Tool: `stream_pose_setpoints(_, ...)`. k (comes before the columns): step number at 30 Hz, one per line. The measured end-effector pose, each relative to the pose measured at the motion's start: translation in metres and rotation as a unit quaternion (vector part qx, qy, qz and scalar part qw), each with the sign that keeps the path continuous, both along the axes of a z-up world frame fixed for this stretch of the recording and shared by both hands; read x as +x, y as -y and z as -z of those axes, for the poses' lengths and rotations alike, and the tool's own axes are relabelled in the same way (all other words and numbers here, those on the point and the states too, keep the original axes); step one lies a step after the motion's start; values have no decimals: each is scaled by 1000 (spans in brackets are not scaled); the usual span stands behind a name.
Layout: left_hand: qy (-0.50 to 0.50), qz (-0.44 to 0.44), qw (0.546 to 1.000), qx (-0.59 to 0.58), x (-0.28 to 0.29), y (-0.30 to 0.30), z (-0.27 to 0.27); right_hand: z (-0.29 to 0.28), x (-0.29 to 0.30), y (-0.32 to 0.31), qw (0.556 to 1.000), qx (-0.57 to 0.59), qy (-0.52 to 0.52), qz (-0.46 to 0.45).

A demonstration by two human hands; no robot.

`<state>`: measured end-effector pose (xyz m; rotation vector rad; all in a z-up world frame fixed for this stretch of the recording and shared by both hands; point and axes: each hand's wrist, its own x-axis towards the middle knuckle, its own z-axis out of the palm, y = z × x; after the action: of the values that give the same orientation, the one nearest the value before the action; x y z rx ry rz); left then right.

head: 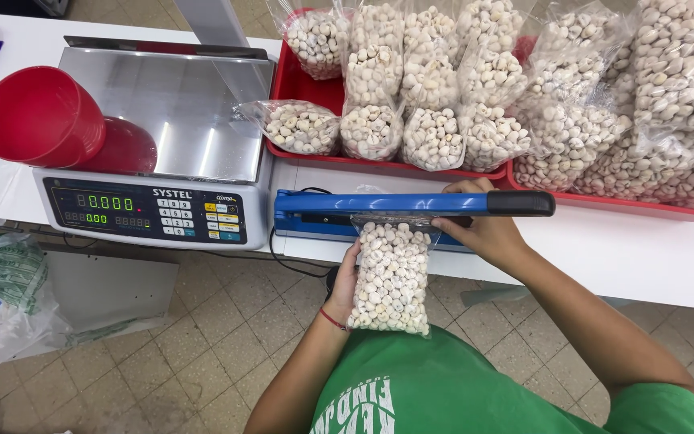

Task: Sealing plastic bags filled with snacks using a manual heat sealer

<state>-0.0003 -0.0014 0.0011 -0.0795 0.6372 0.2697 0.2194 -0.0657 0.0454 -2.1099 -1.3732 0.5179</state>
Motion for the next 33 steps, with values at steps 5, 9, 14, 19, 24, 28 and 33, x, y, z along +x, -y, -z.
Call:
stream_pose_setpoints(5,2,5,1000,1,-2,2,-23,9,-1,2,998,16,-56,10)
stream_pose_setpoints(9,26,23,999,17,-6,3,-37,-8,-10,-2,990,20,-136,21)
stream_pose_setpoints(14,62,24,997,35,-8,6,-44,16,-4,3,984,56,-167,17)
stream_pose_setpoints(19,111,11,993,48,-16,17,-11,22,-7,17,961,122,-247,31)
stream_pose_setpoints(24,132,122,968,176,-24,15,76,20,-13,45,938,194,-285,31)
stream_pose_setpoints(28,136,180,903,365,-30,19,44,20,-19,79,923,254,-282,58)
stream_pose_setpoints(33,133,150,872,446,7,34,17,20,-45,129,890,220,-358,175)
